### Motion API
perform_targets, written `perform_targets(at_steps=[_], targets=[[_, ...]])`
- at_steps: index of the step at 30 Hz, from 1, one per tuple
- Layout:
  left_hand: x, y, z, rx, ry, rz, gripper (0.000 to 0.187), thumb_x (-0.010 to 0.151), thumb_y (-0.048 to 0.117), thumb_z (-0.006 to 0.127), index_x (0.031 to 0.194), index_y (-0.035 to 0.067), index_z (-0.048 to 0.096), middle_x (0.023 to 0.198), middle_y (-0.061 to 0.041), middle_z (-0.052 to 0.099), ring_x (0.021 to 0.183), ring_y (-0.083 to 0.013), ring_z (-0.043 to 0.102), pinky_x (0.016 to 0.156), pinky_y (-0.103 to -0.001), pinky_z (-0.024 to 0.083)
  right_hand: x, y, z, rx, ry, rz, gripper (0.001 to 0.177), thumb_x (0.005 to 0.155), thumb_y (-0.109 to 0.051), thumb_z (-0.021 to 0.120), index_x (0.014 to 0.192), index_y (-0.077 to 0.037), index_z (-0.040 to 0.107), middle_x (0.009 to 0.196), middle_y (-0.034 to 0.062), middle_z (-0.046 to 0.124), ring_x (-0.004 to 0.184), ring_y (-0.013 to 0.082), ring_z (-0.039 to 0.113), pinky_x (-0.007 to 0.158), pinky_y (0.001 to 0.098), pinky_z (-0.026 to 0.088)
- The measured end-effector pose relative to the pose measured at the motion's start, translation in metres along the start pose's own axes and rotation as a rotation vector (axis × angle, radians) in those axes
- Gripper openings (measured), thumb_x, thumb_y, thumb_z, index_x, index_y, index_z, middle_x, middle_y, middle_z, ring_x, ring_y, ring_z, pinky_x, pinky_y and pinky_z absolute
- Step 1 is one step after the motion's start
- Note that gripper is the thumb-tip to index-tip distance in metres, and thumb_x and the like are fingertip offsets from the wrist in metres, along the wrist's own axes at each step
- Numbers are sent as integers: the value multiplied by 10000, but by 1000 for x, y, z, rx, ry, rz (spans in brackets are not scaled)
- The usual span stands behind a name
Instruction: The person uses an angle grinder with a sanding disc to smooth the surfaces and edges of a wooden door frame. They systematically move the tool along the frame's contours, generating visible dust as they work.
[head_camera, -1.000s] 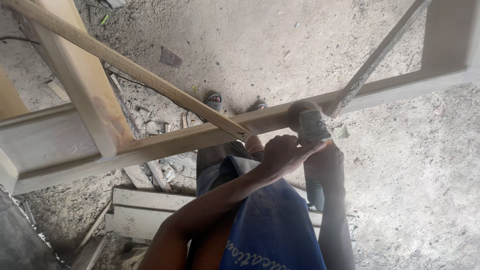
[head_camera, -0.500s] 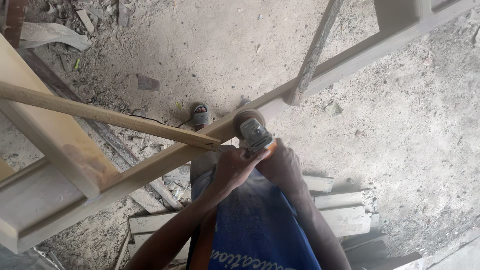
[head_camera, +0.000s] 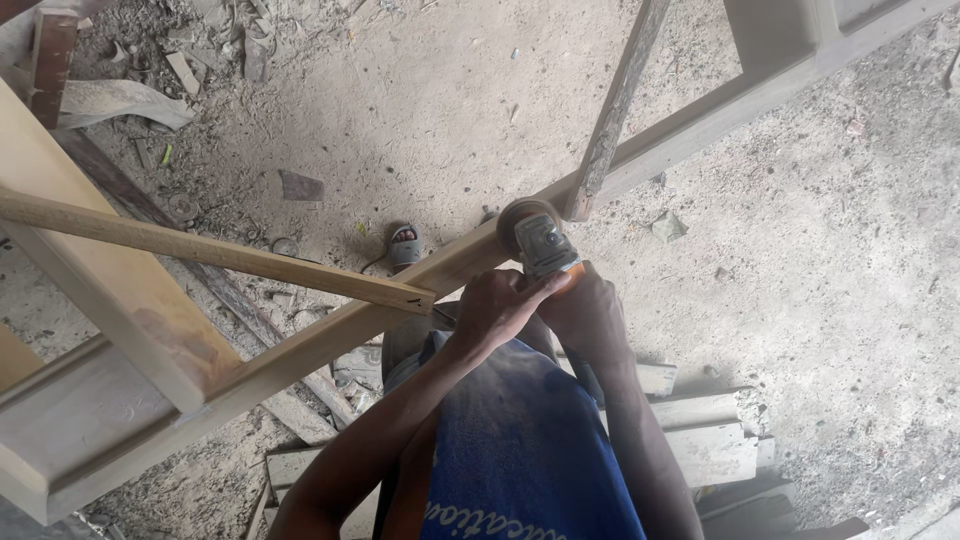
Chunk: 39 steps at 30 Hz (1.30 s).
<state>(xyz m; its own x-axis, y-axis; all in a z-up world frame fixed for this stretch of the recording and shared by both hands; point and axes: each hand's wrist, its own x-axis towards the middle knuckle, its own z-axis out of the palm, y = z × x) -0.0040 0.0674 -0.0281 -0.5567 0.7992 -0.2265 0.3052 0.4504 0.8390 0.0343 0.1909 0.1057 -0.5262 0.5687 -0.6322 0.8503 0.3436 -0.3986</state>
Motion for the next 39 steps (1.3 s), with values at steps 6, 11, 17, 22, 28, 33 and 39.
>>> perform_targets(at_steps=[6,11,17,22,28,33,39], targets=[[-8,-11,3,85,59,223,362,1075,523,494,1257,268,676,525,-11,547,393,-144,544,349,-281,470,-2,5,7,-27,-28,-57,375,803,-342,781,998,-28,719,828,187,758,807,343,770,695,449,582],[-41,-26,-2,-28,-146,-135,526,1056,618,587,1213,116,604,607,2,625,452,-110,638,406,-257,546,-13,18,32,-51,-66,-39,490,763,-331,832,1040,24,637,843,193,756,781,329,780,722,416,617],[-81,-2,-58,-312,-382,-182,804,873,754,601,1233,42,693,1042,-94,780,918,-216,783,807,-383,632,-40,23,40,27,-57,-93,534,727,-314,875,1083,-18,610,849,149,760,751,296,766,690,401,621],[-80,18,-49,-180,-654,-73,967,791,760,645,1403,14,580,1286,-183,704,1202,-301,673,1047,-425,503,-58,55,15,43,215,-471,330,782,-172,806,1072,-49,706,877,95,762,705,198,753,592,321,614],[-60,10,11,-29,-979,-88,927,693,788,666,1278,70,694,1243,-147,712,1178,-307,671,1005,-428,505,-49,119,-54,841,278,-149,410,815,-144,693,1190,18,653,968,123,722,807,180,719,685,332,597],[-34,-41,64,16,-779,-253,813,705,819,630,1065,105,772,1065,-111,777,979,-266,754,898,-408,579,-19,167,-129,953,339,-253,438,909,-174,711,1284,29,610,1014,129,691,861,203,684,735,347,570],[-97,-117,66,357,-184,-490,689,796,766,688,839,84,773,832,-168,750,810,-297,741,788,-421,591,-17,228,-186,965,349,-297,455,897,-167,716,1296,18,600,1022,124,682,868,206,686,740,352,579]])
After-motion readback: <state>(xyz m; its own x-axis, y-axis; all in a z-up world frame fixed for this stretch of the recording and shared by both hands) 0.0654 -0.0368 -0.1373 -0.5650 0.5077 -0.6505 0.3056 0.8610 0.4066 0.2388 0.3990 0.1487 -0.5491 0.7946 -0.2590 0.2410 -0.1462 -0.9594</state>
